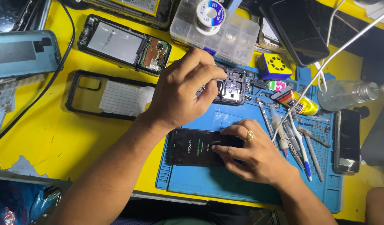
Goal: Connecting internal components and testing a mobile phone motherboard during a repair process.
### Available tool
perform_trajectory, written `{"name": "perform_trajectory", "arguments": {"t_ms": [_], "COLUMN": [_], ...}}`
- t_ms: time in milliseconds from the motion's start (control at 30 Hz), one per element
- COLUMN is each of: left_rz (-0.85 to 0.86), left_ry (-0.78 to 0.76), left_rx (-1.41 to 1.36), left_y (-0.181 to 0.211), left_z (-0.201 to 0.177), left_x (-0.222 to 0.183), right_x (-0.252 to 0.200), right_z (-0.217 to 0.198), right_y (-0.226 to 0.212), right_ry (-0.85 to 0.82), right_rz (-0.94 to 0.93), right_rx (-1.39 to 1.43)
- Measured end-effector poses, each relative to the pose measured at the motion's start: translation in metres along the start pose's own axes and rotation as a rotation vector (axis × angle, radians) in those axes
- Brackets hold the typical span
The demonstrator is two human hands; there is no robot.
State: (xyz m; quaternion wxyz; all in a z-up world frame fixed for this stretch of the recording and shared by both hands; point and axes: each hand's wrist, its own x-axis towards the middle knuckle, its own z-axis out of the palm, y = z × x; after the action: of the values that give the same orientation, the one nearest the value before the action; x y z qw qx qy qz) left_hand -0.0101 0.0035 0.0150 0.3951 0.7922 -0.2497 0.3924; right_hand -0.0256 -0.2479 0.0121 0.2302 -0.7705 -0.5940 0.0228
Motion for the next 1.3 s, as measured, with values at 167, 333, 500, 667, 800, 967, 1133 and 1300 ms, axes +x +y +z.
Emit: {"name": "perform_trajectory", "arguments": {"t_ms": [167,333,500,667,800,967,1133,1300], "left_rz": [0.008,0.009,0.009,0.006,0.002,-0.002,0.001,0.002], "left_ry": [0.003,0.006,0.005,-0.002,0.004,0.002,0.000,-0.005], "left_rx": [-0.003,0.004,0.004,-0.002,0.001,-0.005,0.000,-0.009], "left_y": [0.001,0.001,0.002,0.003,0.002,0.003,0.002,0.002], "left_z": [-0.002,-0.002,0.000,0.000,-0.001,-0.001,-0.002,-0.002], "left_x": [0.002,0.002,0.001,0.002,0.001,0.002,0.002,0.002], "right_x": [0.004,0.004,0.002,0.004,0.006,0.007,0.006,0.002], "right_z": [-0.003,0.001,0.010,0.007,-0.003,-0.002,-0.001,0.008], "right_y": [-0.006,-0.008,-0.006,-0.007,-0.009,-0.008,-0.008,-0.004], "right_ry": [0.021,0.001,-0.075,-0.031,0.074,0.043,0.029,-0.065], "right_rz": [0.036,0.135,0.192,0.162,0.083,0.091,0.097,0.193], "right_rx": [0.023,-0.032,-0.099,-0.098,-0.064,-0.043,-0.031,-0.069]}}
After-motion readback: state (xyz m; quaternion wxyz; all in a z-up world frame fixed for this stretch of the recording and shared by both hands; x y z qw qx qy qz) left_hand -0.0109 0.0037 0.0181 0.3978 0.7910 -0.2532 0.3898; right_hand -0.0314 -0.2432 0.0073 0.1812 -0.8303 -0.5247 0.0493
